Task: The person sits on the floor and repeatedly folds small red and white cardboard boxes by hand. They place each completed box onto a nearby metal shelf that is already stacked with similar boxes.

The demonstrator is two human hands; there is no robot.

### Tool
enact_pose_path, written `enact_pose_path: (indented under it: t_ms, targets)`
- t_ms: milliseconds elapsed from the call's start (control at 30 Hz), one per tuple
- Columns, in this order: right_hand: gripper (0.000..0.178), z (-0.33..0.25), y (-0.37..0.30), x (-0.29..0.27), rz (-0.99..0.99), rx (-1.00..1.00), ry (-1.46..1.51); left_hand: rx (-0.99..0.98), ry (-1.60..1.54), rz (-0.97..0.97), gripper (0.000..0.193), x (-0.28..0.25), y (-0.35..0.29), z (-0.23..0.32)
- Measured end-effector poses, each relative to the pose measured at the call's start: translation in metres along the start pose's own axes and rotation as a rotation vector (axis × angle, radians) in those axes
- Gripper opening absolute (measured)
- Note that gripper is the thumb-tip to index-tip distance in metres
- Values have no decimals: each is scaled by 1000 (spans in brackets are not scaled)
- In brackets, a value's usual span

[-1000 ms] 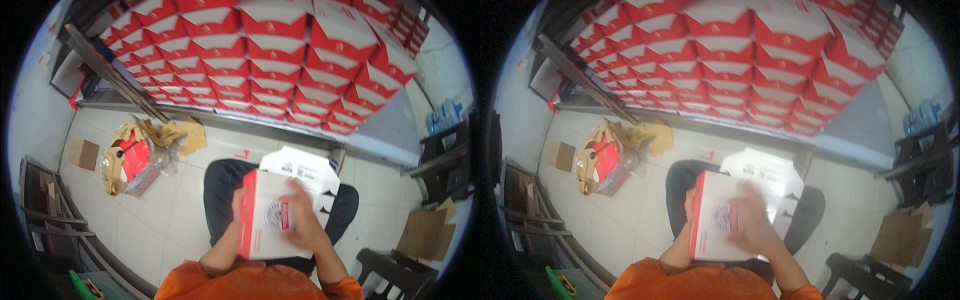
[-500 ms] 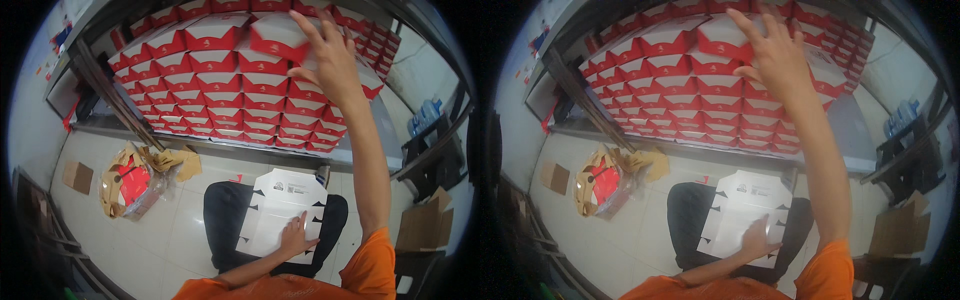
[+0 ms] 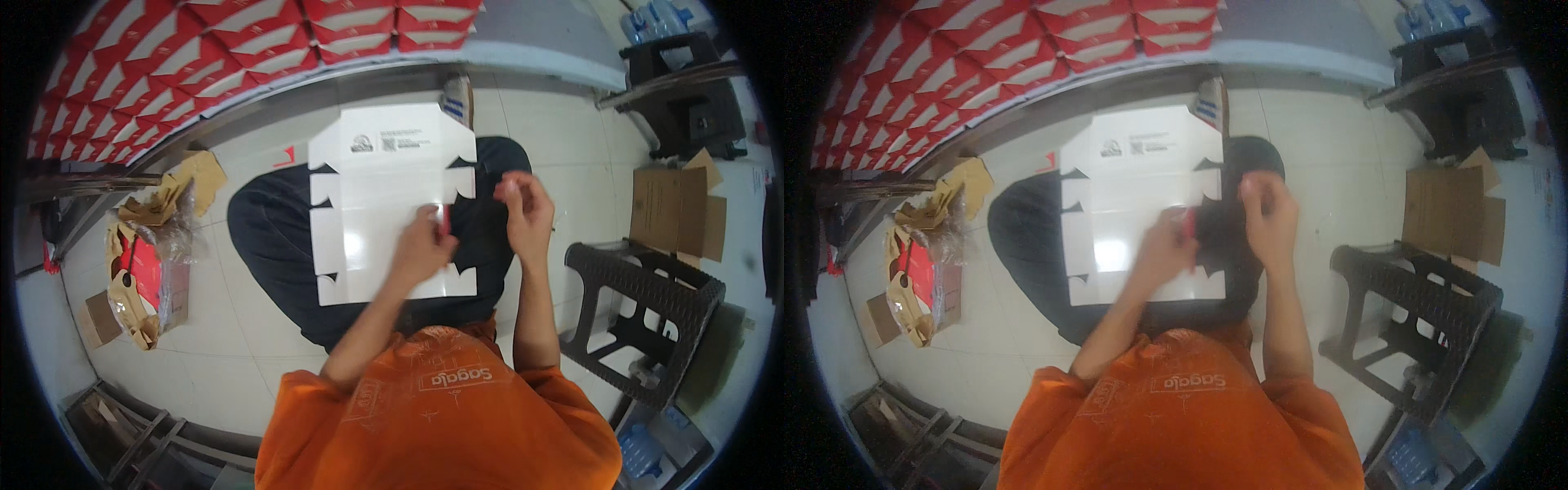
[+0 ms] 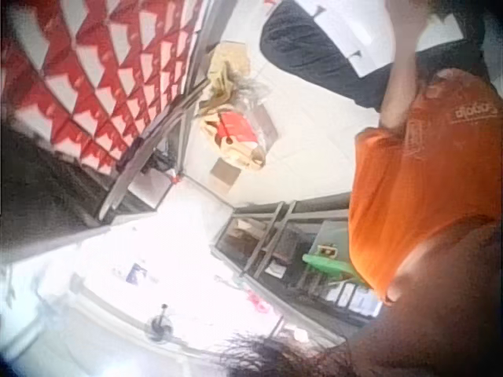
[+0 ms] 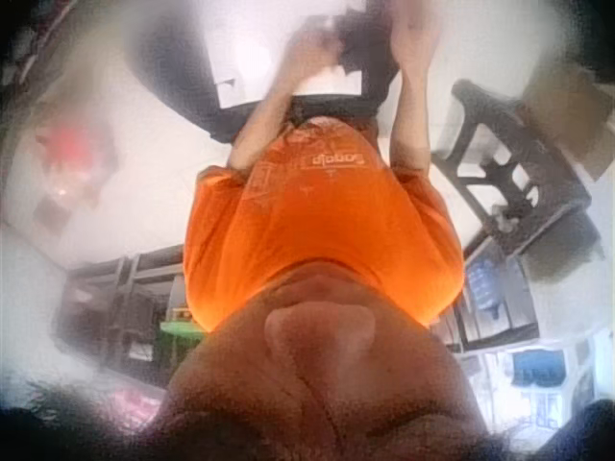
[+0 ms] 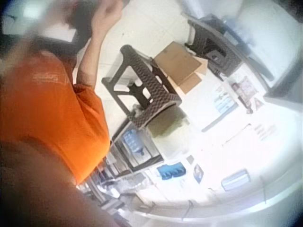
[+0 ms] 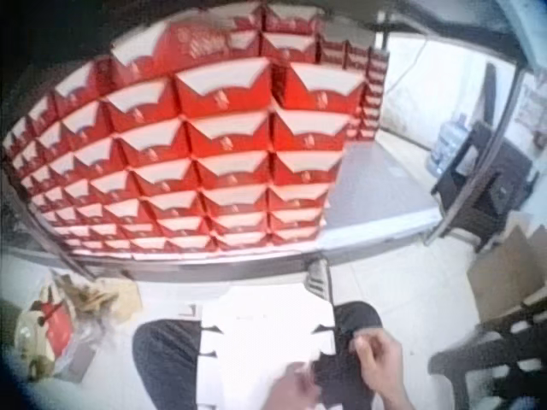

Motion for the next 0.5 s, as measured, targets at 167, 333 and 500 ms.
enact_pose_path:
  t_ms: [167, 333, 500]
  targets:
    - [26, 20, -71, 4, -154, 234, -156, 5, -520, -210, 20, -21, -5, -35]
    - [46, -11, -67, 41, -417, 21, -639, 99, -481, -331, 23, -12, 8, -34]
    - [46, 8, -63, 30, -390, 59, -500, 47, -453, -234, 20, -14, 3, -21]
Point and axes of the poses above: each hand's wrist, its own y-axis towards the middle knuckle, its own x-axis out of the palm, z = x × y, the point moved 4 cm from there along y, towards the middle knuckle, and after that the axes turned 6 degrees about y, right-handed, at the moved point
